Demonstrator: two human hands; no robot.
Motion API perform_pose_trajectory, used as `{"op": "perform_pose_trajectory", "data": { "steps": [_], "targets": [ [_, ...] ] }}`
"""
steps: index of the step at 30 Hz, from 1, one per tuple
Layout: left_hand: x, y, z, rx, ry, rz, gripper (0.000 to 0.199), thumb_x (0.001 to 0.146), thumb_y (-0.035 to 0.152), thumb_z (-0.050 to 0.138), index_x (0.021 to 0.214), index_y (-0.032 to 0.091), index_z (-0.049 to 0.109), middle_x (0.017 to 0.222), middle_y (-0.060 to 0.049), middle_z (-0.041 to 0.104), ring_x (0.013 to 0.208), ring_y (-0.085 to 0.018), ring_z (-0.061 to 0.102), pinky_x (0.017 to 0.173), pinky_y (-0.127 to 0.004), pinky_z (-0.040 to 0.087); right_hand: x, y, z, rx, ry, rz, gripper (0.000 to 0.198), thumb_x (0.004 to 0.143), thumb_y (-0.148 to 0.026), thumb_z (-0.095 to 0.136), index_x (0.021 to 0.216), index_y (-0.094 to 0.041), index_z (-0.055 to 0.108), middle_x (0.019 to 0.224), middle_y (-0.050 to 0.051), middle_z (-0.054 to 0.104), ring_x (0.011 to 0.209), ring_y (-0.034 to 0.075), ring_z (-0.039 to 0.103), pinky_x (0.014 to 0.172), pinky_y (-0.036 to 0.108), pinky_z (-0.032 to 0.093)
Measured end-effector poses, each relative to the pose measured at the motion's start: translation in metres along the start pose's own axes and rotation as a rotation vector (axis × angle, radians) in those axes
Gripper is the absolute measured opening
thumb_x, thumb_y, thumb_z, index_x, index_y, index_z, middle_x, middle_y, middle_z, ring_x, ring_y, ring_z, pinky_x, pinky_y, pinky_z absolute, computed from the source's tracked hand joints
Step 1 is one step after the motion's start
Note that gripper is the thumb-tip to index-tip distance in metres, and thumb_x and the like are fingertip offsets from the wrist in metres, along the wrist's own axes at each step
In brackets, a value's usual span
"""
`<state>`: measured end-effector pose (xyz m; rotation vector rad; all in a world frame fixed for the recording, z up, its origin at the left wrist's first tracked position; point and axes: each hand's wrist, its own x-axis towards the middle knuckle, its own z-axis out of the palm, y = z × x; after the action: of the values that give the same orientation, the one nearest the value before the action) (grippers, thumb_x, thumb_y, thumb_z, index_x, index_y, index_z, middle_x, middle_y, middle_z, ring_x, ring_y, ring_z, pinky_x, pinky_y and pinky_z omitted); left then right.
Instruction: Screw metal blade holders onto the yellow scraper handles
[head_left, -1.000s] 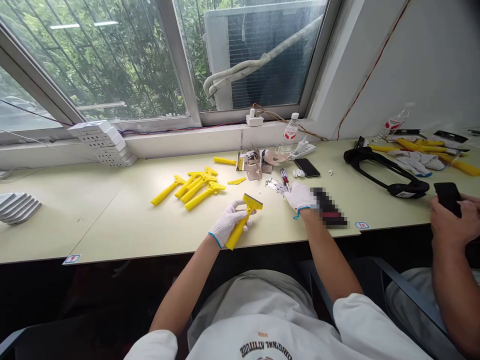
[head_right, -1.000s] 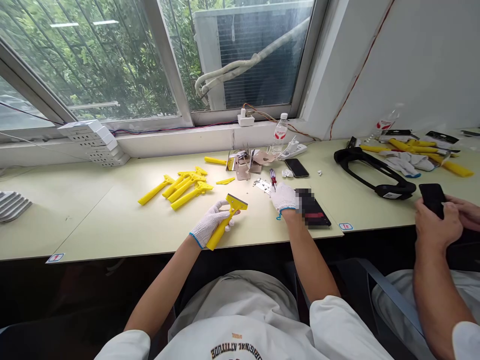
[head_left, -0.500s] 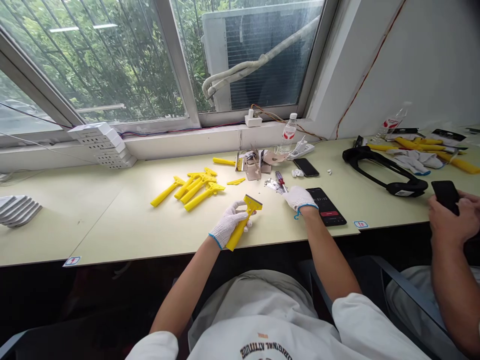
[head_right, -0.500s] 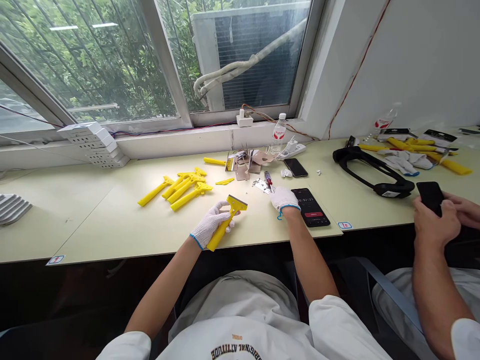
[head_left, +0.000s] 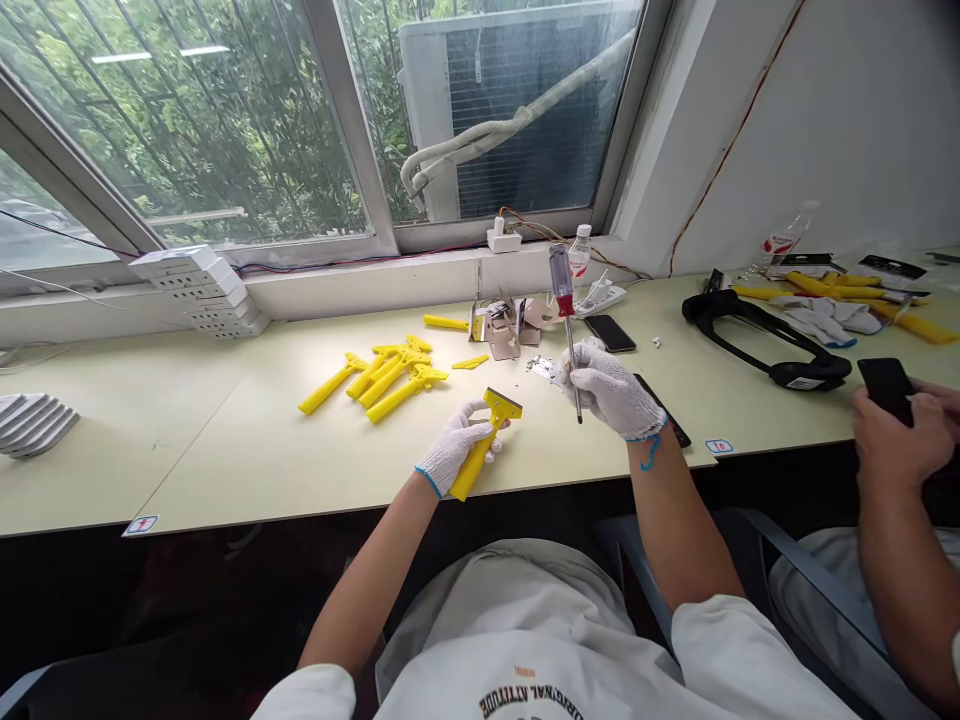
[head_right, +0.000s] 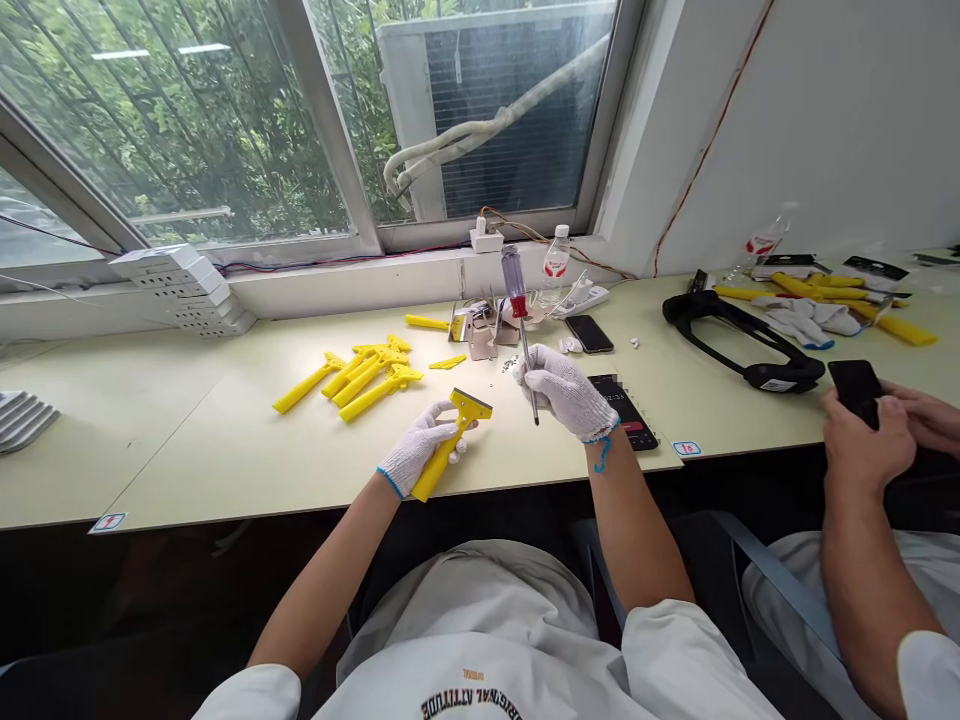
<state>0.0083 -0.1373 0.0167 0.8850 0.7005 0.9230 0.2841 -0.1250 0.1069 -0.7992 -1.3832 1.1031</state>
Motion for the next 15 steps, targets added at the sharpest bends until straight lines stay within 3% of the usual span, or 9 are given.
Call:
{"op": "perform_pose_trajectory", "data": {
  "steps": [9, 15],
  "targets": [
    [0.004, -0.004, -0.004, -0.011, 0.010, -0.007, 0.069, 0.086, 0.026, 0.087, 0.145, 0.021, 0.053, 0.130, -0.020, 0.075, 0.072, -0.016, 0.073, 0.059, -0.026, 0.057, 0.007, -0.007, -0.003, 0.102, -0.061, 0.045, 0.038, 0.068, -0.036, 0.086, 0.105, -0.034, 0.077, 0.075, 0.000, 0.072, 0.055, 0.013, 0.060, 0.044, 0.030, 0.047],
    [0.004, -0.004, -0.004, -0.013, 0.012, -0.002, 0.069, 0.085, 0.027, 0.089, 0.144, 0.021, 0.054, 0.127, -0.019, 0.076, 0.072, -0.016, 0.073, 0.059, -0.026, 0.057, 0.005, -0.008, 0.001, 0.131, 0.111, 0.004, 0.042, 0.068, -0.039, 0.086, 0.108, -0.036, 0.076, 0.076, 0.000, 0.073, 0.052, 0.013, 0.055, 0.042, 0.029, 0.046]
  ]
}}
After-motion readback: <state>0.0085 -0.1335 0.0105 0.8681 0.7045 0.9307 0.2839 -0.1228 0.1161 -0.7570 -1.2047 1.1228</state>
